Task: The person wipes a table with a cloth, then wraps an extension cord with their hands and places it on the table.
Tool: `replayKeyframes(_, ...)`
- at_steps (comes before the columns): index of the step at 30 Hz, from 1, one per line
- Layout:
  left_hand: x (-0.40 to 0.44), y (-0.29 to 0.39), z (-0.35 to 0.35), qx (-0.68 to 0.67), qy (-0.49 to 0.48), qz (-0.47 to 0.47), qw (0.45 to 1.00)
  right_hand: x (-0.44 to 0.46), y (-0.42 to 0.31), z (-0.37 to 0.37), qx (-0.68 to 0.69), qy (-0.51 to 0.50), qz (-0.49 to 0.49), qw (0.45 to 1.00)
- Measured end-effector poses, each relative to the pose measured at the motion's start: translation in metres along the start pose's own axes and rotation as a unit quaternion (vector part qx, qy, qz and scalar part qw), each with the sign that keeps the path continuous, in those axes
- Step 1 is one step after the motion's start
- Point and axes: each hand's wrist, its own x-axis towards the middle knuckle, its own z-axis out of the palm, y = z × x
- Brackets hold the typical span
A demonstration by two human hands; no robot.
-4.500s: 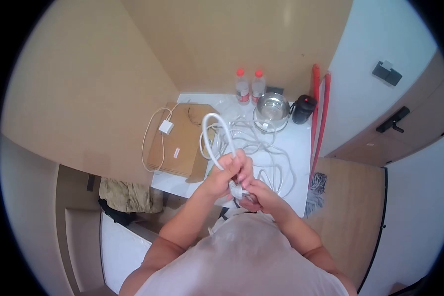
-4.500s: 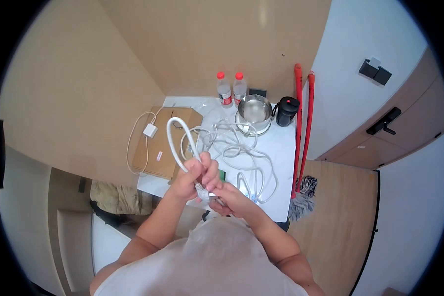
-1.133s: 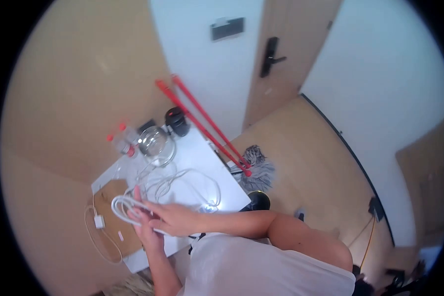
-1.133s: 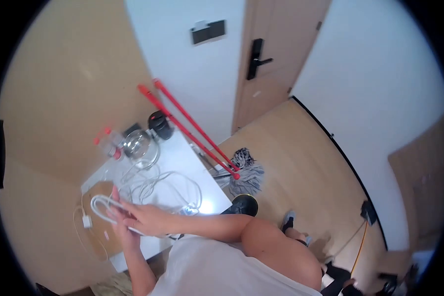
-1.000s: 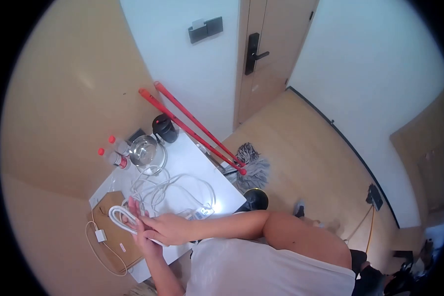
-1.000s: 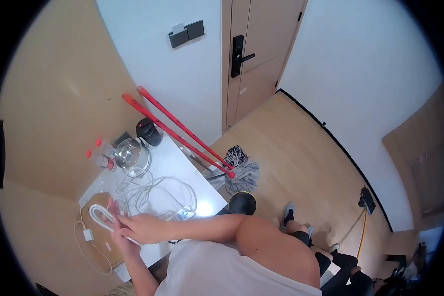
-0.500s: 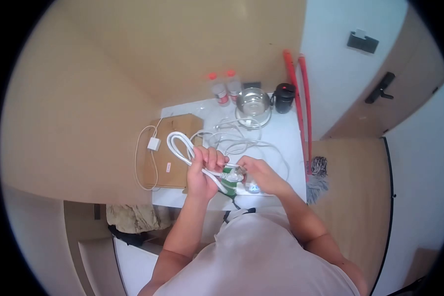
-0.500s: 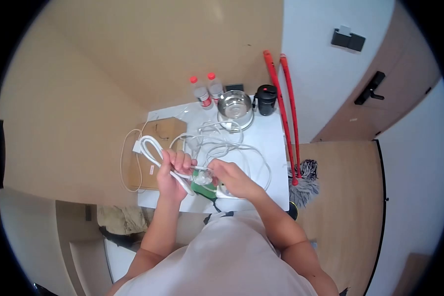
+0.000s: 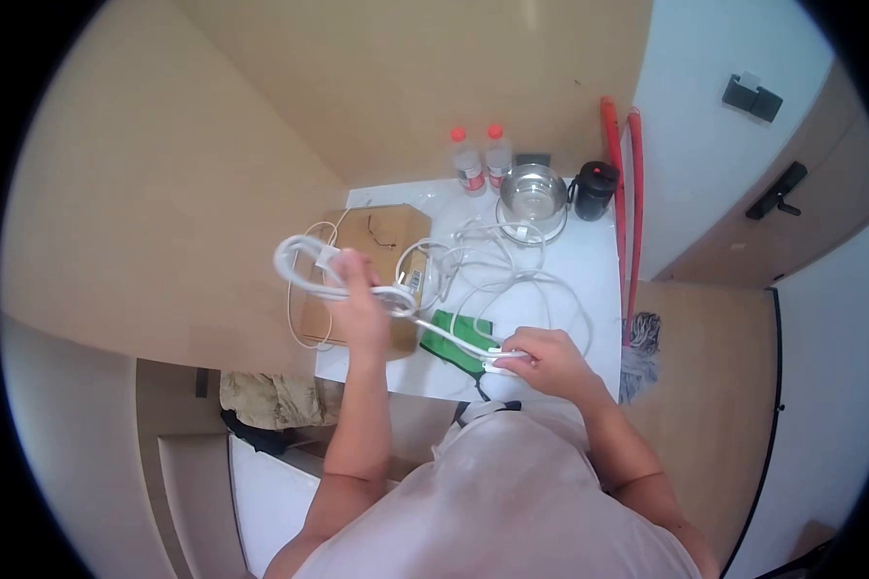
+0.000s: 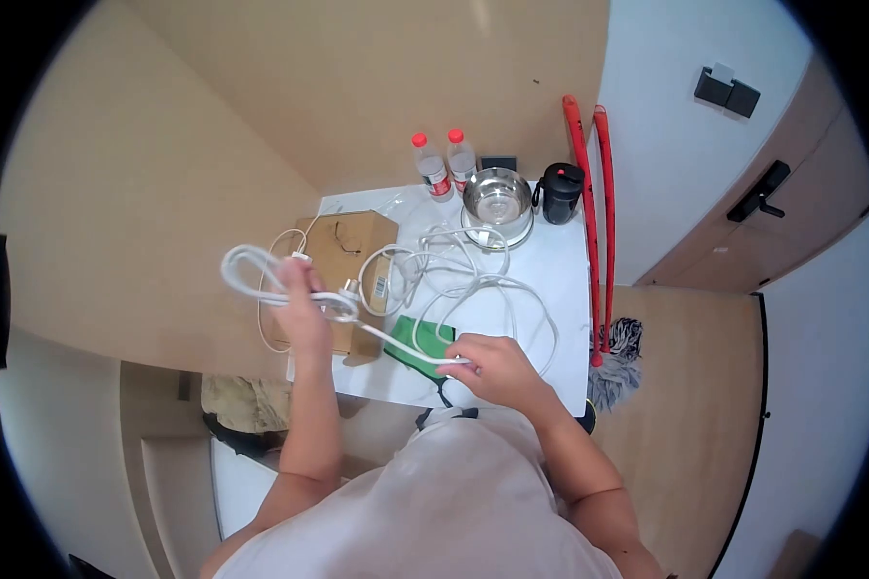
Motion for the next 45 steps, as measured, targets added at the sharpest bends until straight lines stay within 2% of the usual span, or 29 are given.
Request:
replayKeyframes(2, -0.011, -0.007, 0.006, 0.199, -0.101, 0.040, 0.974, 0.000, -0.010, -0.008, 0.038, 0.041, -0.022, 0.998)
replayKeyframes(4, -0.021, -0.014, 0.010, 0.203, -0.223, 0.002, 0.953, 0.004, -0.023, -0.020, 0.005, 0.087, -0.040, 0.995)
replayKeyframes(5, -0.026, -0.015, 0.012, 0.204, -0.283, -0.015, 0.937, 0.007, -0.027, -0.024, -0.012, 0.110, -0.051, 0.993)
replayKeyframes(8, -0.042, -0.017, 0.017, 0.141, -0.347, -0.125, 0.919, 0.017, -0.025, -0.032, -0.027, 0.174, -0.072, 0.982)
replayKeyframes(12, -0.056, -0.032, 0.015, 0.021, -0.414, -0.254, 0.874, 0.032, -0.034, -0.033, -0.018, 0.182, -0.092, 0.979)
replayKeyframes(13, -0.057, -0.039, 0.009, -0.033, -0.441, -0.289, 0.849, 0.035, -0.035, -0.031, -0.019, 0.187, -0.065, 0.980)
replayKeyframes(15, -0.059, -0.043, 0.008, 0.000, -0.520, -0.242, 0.819, 0.040, -0.033, -0.025, -0.020, 0.197, -0.008, 0.980)
replayKeyframes(16, -0.061, -0.044, 0.009, 0.016, -0.557, -0.218, 0.801, 0.040, -0.030, -0.022, -0.031, 0.216, -0.023, 0.976)
replayKeyframes(18, -0.067, -0.031, 0.015, -0.024, -0.534, -0.264, 0.803, 0.043, -0.026, -0.018, -0.053, 0.253, -0.056, 0.964)
replayKeyframes(21, -0.078, -0.008, 0.021, -0.096, -0.473, -0.331, 0.811, 0.052, -0.032, -0.021, -0.048, 0.248, -0.090, 0.963)
replayKeyframes(24, -0.070, -0.011, 0.008, -0.166, -0.522, -0.372, 0.749, 0.049, -0.030, -0.023, -0.010, 0.188, -0.062, 0.980)
replayKeyframes(27, -0.061, -0.022, -0.003, -0.327, -0.515, -0.350, 0.710, 0.042, -0.004, -0.007, 0.078, 0.205, -0.079, 0.972)
replayKeyframes(30, -0.050, -0.006, -0.005, -0.296, -0.515, -0.317, 0.739, 0.028, -0.001, -0.008, 0.058, 0.179, -0.014, 0.982)
replayKeyframes(31, -0.048, -0.011, -0.007, -0.257, -0.545, -0.295, 0.741, 0.028, 0.000, -0.003, 0.084, 0.218, -0.030, 0.972)
replayKeyframes(34, -0.055, -0.021, -0.001, -0.239, -0.552, -0.304, 0.738, 0.025, 0.009, 0.008, 0.147, 0.274, -0.011, 0.950)
replayKeyframes(35, -0.057, -0.017, 0.002, -0.150, -0.564, -0.264, 0.768, 0.025, 0.010, 0.008, 0.174, 0.282, 0.000, 0.944)
replayKeyframes(38, -0.063, -0.011, 0.007, 0.000, -0.593, -0.294, 0.749, 0.030, 0.004, 0.008, 0.217, 0.295, 0.016, 0.930)
replayKeyframes(39, -0.064, -0.014, 0.006, 0.009, -0.605, -0.285, 0.743, 0.030, -0.001, 0.007, 0.208, 0.291, 0.013, 0.934)
replayKeyframes(42, -0.066, -0.015, 0.011, -0.036, -0.563, -0.230, 0.793, 0.030, -0.003, 0.006, 0.197, 0.282, 0.023, 0.939)
replayKeyframes(45, -0.063, -0.023, 0.011, -0.103, -0.514, -0.222, 0.822, 0.026, -0.005, 0.015, 0.177, 0.266, 0.028, 0.947)
